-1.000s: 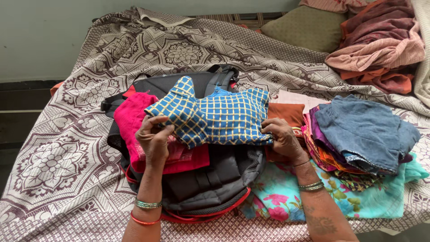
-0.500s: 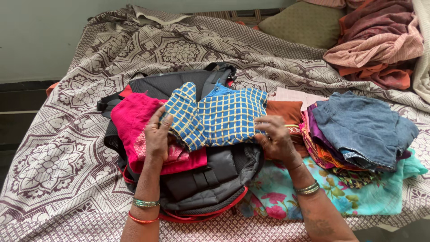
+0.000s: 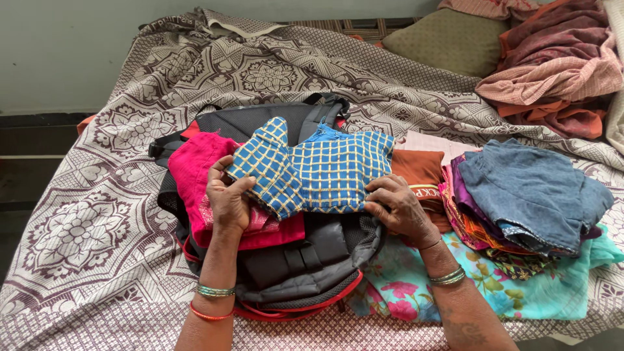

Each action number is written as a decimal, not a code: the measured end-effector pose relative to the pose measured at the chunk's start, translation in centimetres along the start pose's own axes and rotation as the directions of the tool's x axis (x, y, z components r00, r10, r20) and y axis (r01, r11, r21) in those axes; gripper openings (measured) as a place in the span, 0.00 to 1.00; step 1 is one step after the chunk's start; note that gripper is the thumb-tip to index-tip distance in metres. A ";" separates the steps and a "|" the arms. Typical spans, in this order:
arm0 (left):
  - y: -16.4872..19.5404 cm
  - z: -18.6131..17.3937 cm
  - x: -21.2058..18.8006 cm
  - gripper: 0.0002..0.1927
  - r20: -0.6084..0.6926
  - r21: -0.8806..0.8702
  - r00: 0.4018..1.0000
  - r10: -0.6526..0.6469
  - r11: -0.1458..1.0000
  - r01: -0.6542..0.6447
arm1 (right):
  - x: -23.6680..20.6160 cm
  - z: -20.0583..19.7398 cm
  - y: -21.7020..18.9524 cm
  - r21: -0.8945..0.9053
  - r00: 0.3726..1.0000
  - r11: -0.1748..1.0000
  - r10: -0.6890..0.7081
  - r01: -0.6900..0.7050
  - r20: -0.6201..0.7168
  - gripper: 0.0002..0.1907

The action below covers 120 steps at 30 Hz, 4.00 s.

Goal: The person removes several folded garments from a backpack, places them on the bed, and then repacks them into the backpack. The person also places a small bottle into a side pocket of the backpack.

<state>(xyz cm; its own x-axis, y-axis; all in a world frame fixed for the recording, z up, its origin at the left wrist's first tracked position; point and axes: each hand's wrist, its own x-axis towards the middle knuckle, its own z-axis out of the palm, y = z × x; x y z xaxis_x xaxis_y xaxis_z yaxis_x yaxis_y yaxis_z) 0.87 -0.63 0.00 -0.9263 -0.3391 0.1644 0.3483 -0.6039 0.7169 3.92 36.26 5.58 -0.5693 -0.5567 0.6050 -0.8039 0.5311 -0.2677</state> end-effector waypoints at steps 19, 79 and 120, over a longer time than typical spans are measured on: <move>0.8 4.3 -3.3 0.35 0.108 0.232 0.953 0.283 0.925 -0.301 | 0.1 0.3 -0.6 -0.062 0.998 0.996 0.060 -0.061 -0.024 0.08; -7.1 11.5 -7.4 0.05 0.776 0.455 0.540 0.326 0.304 -0.837 | -1.0 4.6 8.5 0.410 0.684 0.854 0.508 -0.319 -0.524 0.08; -9.6 11.0 -6.9 0.14 0.596 0.754 0.802 -0.038 0.370 -0.543 | -0.5 4.9 9.1 -0.294 0.708 0.708 0.695 -0.643 0.126 0.39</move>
<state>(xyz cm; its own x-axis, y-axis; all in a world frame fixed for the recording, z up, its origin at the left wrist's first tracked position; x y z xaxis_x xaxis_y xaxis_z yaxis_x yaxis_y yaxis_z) 2.35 15.47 -0.56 -0.8417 0.1813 0.5085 0.5234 0.5048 0.6865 -3.89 38.24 -0.86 -0.9834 -0.1052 0.1479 -0.1523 0.9215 -0.3574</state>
